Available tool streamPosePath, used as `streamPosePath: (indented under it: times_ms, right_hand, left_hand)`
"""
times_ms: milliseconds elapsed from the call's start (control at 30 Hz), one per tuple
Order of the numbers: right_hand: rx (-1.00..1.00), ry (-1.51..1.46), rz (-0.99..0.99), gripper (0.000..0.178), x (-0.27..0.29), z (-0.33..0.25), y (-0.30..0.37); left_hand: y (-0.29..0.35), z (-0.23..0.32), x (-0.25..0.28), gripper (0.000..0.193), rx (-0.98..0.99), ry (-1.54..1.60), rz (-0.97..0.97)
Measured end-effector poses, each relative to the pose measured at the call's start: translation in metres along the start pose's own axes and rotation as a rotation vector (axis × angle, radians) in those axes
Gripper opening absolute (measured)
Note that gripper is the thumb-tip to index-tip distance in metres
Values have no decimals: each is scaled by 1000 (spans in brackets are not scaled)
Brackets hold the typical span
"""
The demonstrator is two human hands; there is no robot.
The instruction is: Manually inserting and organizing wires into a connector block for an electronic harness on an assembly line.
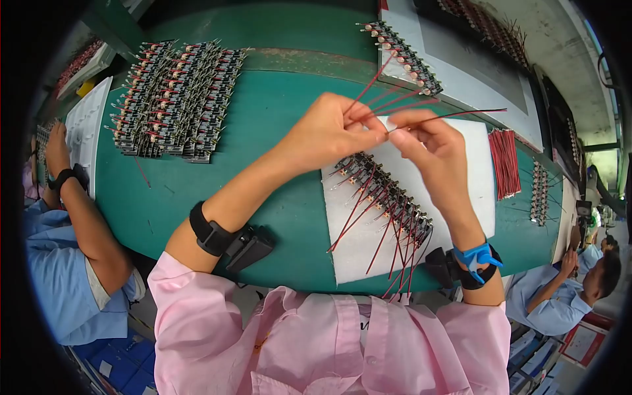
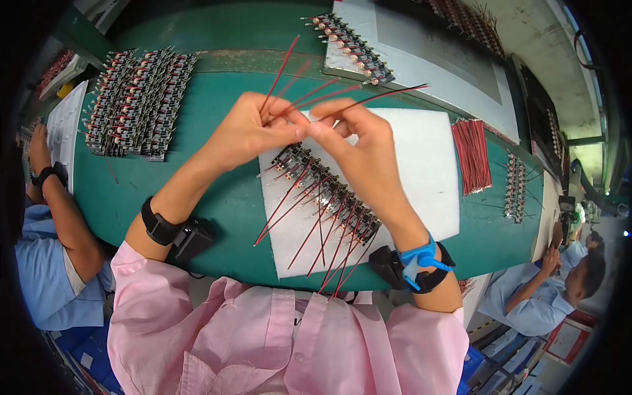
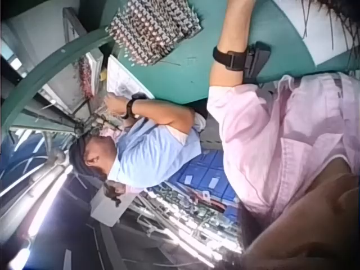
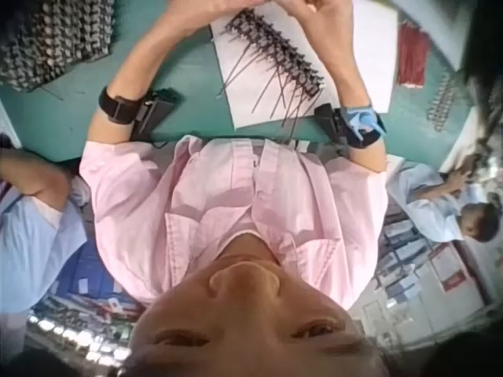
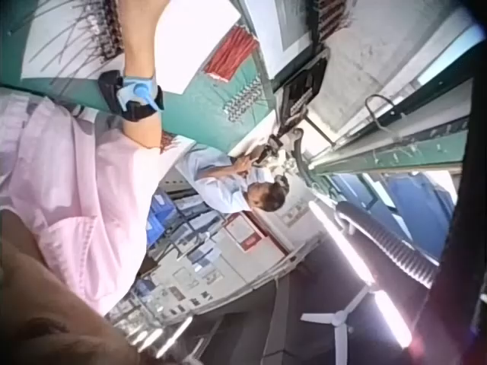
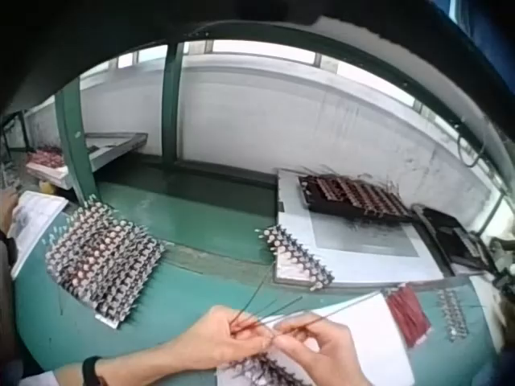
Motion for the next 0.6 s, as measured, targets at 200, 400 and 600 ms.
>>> streamPosePath:
  times_ms: [200, 400, 600]
  right_hand:
    - [-115, -62, -85, 14, 3, 7, -1]
    - [-216, -184, -157, 14, 3, 16, -4]
    - [-227, -131, -159, 15, 1, 17, -3]
  left_hand:
    - [2, 3, -3, 14, 68, 99, -46]
    - [0, -5, -2, 14, 59, 42, -70]
    - [0, -5, 0, 12, 87, 1, -84]
Point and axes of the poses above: each hand's wrist, its own y-axis away from the middle knuckle, its own x-axis out of the back of the hand, z = x × y, the point moved 2 cm from there along -y, towards the middle knuckle, and after that the axes turned 15 degrees about y, right-handed, at the moved point
